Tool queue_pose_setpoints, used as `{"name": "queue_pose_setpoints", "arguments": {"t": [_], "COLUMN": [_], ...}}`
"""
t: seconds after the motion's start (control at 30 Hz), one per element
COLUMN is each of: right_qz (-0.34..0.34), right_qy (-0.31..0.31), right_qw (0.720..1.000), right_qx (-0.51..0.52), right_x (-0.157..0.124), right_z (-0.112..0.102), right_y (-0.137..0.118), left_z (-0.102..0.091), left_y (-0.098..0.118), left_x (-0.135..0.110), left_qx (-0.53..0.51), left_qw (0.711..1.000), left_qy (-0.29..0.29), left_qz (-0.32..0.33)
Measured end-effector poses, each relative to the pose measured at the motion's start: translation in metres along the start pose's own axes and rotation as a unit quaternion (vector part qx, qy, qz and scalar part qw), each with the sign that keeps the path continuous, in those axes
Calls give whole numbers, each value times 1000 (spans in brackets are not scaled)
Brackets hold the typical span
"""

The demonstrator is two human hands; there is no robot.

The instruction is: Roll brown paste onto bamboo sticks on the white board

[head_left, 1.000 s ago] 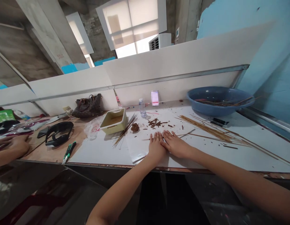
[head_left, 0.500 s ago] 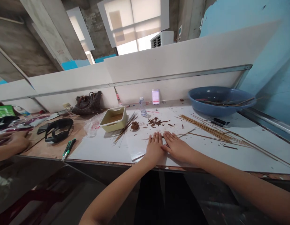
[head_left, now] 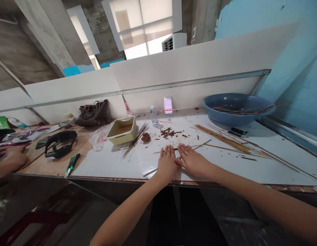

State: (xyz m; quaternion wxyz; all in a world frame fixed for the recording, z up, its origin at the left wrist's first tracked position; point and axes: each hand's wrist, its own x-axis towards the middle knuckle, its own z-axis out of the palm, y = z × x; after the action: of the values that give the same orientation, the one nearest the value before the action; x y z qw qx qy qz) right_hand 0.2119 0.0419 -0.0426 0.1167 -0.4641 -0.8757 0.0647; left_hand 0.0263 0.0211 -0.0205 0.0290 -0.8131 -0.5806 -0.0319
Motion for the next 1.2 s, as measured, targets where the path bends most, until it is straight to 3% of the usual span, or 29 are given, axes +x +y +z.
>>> {"name": "queue_pose_setpoints", "arguments": {"t": [0.1, 0.17, 0.33, 0.4, 0.63, 0.9, 1.1, 1.2], "right_qz": [7, -3, -68, -73, -16, -47, -1, 0], "right_qy": [-21, -10, 64, 75, 9, 36, -5, 7], "right_qw": [1000, 1000, 993, 992, 998, 997, 999, 999], "right_qx": [-14, -29, -67, -71, -64, -57, -42, -36], "right_x": [25, 28, -9, -15, 28, -16, 26, 23], "right_z": [-15, -16, 10, 16, -10, 11, -9, -4], "right_y": [4, 7, 7, 7, 6, 6, 9, 9], "left_z": [-13, -16, 10, 19, -2, 22, -9, -8], "left_y": [-1, -1, -3, -6, -18, -15, -16, -14], "left_x": [29, 33, -12, -18, 33, -13, 34, 29], "left_qx": [-1, 0, 6, 6, -17, 2, -22, -19], "left_qw": [999, 999, 999, 998, 999, 999, 999, 999], "left_qy": [-25, -24, 44, 58, 10, 53, -21, -19], "left_qz": [-35, -42, 4, 9, -28, 3, -41, -43]}}
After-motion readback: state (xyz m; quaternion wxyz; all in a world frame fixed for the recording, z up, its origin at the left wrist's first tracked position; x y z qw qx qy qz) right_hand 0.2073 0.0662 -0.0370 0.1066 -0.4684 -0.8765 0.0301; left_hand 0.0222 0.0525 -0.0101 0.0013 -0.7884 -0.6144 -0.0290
